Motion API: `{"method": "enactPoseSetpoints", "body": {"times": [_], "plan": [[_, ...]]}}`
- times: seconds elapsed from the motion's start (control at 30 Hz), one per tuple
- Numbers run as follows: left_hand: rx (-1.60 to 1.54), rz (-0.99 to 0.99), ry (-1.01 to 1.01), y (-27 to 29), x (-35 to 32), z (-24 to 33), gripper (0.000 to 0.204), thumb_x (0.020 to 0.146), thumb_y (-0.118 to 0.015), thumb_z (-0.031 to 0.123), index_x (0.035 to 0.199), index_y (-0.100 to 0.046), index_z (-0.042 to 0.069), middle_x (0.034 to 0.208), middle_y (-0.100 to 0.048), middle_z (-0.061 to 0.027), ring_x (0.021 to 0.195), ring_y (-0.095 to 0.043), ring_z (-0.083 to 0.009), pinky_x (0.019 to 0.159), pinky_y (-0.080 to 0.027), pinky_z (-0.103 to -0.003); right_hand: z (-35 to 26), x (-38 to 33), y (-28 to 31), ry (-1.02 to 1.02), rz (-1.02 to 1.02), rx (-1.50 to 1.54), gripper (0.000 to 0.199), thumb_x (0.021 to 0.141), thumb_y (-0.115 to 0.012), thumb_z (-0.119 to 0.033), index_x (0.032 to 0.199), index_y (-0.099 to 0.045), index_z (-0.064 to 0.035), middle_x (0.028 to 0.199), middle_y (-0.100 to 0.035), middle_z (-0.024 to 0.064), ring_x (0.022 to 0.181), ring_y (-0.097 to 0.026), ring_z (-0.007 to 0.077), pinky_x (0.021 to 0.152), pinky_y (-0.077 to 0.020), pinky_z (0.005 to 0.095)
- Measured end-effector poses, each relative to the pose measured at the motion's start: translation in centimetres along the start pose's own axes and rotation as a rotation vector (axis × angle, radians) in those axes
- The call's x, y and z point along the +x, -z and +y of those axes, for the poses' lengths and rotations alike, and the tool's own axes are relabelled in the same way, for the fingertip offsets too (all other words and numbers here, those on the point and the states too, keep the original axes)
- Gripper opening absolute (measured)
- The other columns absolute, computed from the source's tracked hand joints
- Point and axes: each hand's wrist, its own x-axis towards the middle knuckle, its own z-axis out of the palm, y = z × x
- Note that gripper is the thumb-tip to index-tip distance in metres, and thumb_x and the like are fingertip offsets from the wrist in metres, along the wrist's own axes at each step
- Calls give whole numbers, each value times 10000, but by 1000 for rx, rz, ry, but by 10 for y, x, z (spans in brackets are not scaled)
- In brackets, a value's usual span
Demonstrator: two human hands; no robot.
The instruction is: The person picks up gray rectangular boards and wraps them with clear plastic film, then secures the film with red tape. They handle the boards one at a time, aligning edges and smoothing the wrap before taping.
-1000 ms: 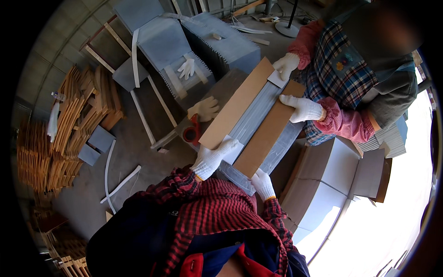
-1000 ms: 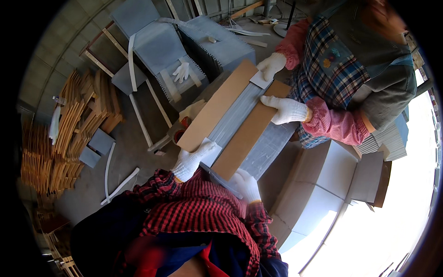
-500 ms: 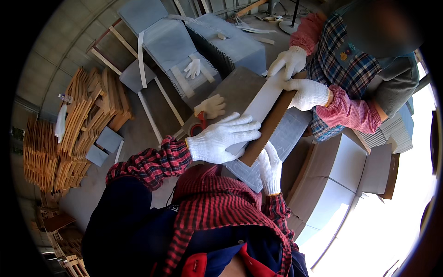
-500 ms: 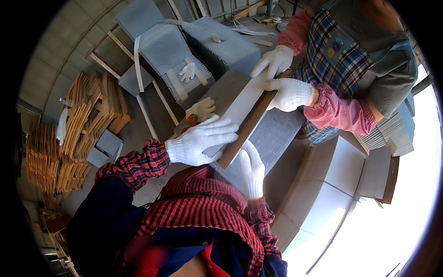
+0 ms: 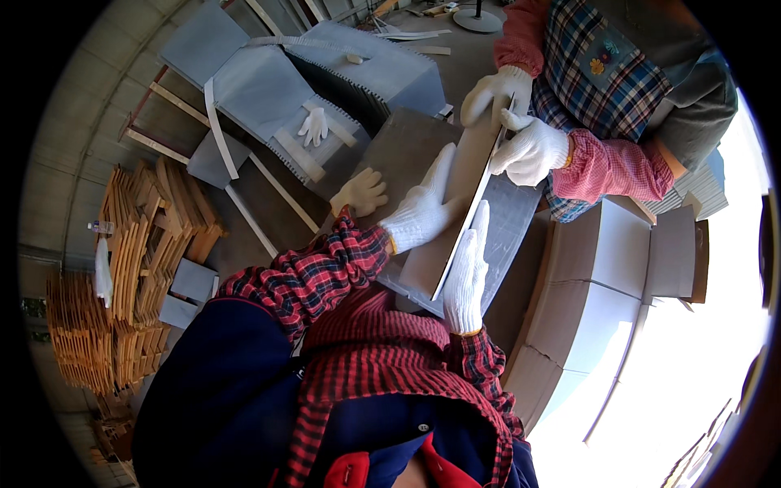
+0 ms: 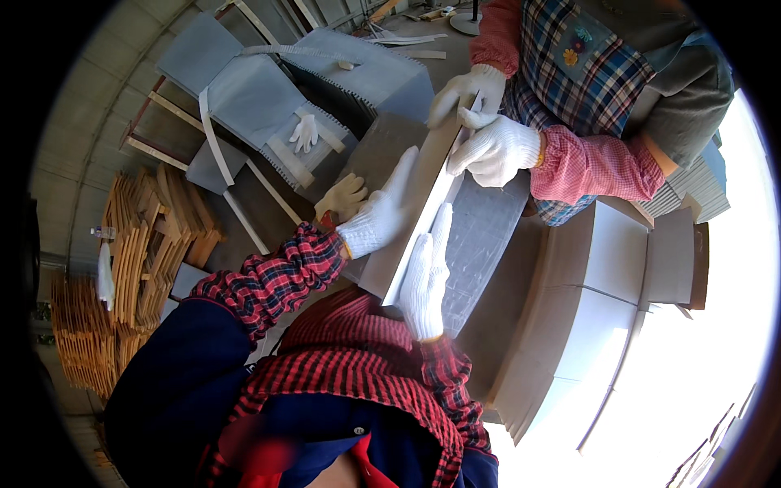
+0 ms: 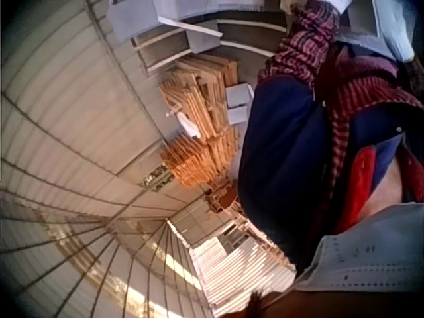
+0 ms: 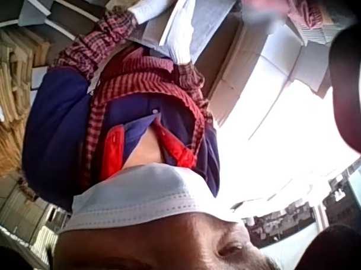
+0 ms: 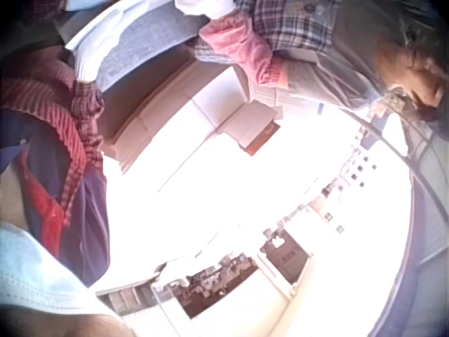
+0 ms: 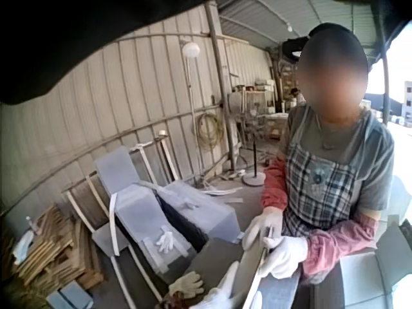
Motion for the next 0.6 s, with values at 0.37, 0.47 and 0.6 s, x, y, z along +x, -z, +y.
{"method": "enactPoseSetpoints", "body": {"times": [0.37,0.47,0.6], "plan": [[-631,127,142,13,2,6,610,1025,-584,286,1549,-317,127,1466,-495,-186,1258,-587,-319,1061,-454,-395,-34,-1,-55,56,117,-480,693,1026,-501,-151,1618,-161,-32,1561,-411,203,1250,-554,220,1002,-459,308],[-897,130,283,3,1,2,518,1060,-520,304,1501,-398,62,1373,-543,-127,1236,-549,-201,1061,-431,-330,-33,-6,-58,167,166,-980,695,1002,-529,-189,1593,-210,-12,1566,-344,293,1272,-571,396,1022,-477,403],[-1162,124,395,10,-3,13,426,1063,-505,274,1418,-486,40,1288,-578,-85,1190,-521,-126,1037,-425,-303,-58,-10,-90,114,266,-1211,631,998,-522,-191,1559,-299,-8,1556,-366,282,1279,-544,467,1044,-471,435]]}}
